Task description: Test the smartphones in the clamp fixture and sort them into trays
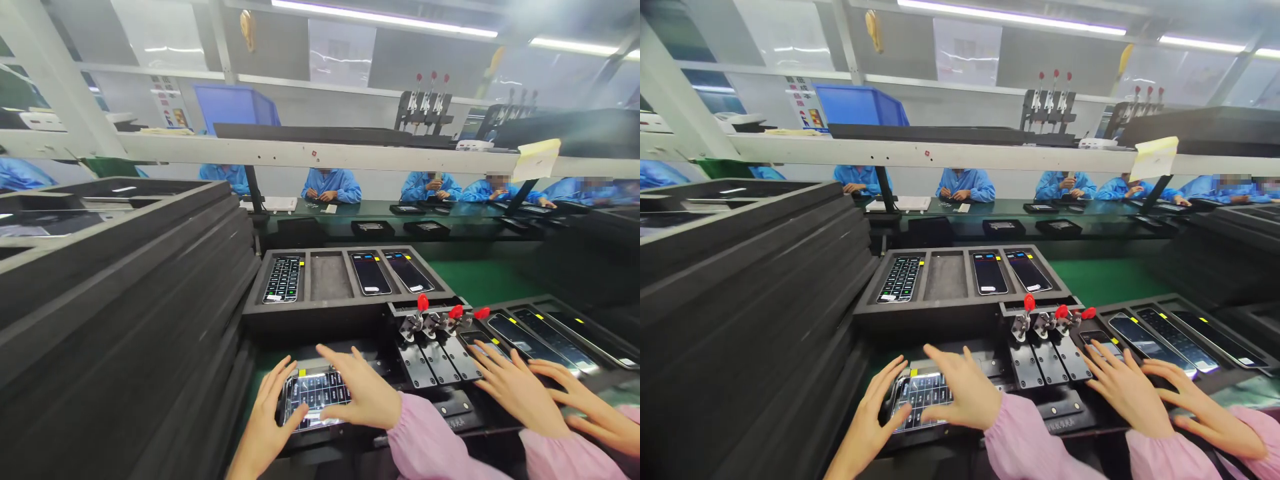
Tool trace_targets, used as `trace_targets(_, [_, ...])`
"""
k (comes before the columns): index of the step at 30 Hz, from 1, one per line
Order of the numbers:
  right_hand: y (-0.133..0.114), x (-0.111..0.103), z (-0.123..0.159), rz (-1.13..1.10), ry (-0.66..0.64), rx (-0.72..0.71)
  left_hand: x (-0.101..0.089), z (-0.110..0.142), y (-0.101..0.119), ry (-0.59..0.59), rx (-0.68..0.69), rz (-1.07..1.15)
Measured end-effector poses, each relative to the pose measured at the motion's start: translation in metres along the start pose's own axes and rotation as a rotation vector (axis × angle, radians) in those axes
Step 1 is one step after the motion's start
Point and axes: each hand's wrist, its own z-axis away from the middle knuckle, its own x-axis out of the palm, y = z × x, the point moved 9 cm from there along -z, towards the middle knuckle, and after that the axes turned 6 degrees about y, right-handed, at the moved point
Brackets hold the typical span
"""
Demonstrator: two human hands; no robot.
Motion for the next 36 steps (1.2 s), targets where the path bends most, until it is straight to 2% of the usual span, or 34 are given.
trace_targets(3, [0.036,-0.035,0.039,-0.017,0.386,0.235,0.005,0.002,0.025,-0.025,0.103,-0.122])
trace_targets(5, [0.055,-0.036,0.067,0.033,0.501,0.307,0.014,0.004,0.042,-0.062,0.189,-0.167])
trace_targets(8, [0.07,-0.019,0.09,0.142,0.505,0.314,0.029,0.007,0.06,-0.109,0.274,-0.2])
trace_targets(11, [0.07,-0.007,0.092,0.233,0.448,0.295,0.035,0.004,0.06,-0.094,0.261,-0.224])
trace_targets(15, [0.062,0.004,0.077,0.317,0.311,0.268,0.024,-0.006,0.033,0.009,0.141,-0.249])
trace_targets(17, [0.062,0.005,0.073,0.317,0.295,0.275,0.014,-0.013,0.014,0.068,0.067,-0.23])
trace_targets(19, [0.061,0.001,0.075,0.274,0.348,0.277,0.009,-0.021,-0.002,0.081,-0.001,-0.167])
trace_targets(22, [0.06,-0.011,0.086,0.168,0.47,0.263,0.013,-0.034,-0.012,-0.012,-0.051,-0.006])
trace_targets(25, [0.06,-0.019,0.098,0.091,0.522,0.269,0.017,-0.043,-0.006,-0.087,-0.066,0.116])
trace_targets(32, [0.052,-0.025,0.116,0.0,0.686,0.212,0.018,-0.043,0.003,-0.099,-0.09,0.211])
trace_targets(36, [0.044,-0.029,0.118,-0.038,0.729,0.151,0.02,-0.039,0.009,-0.137,-0.052,0.254])
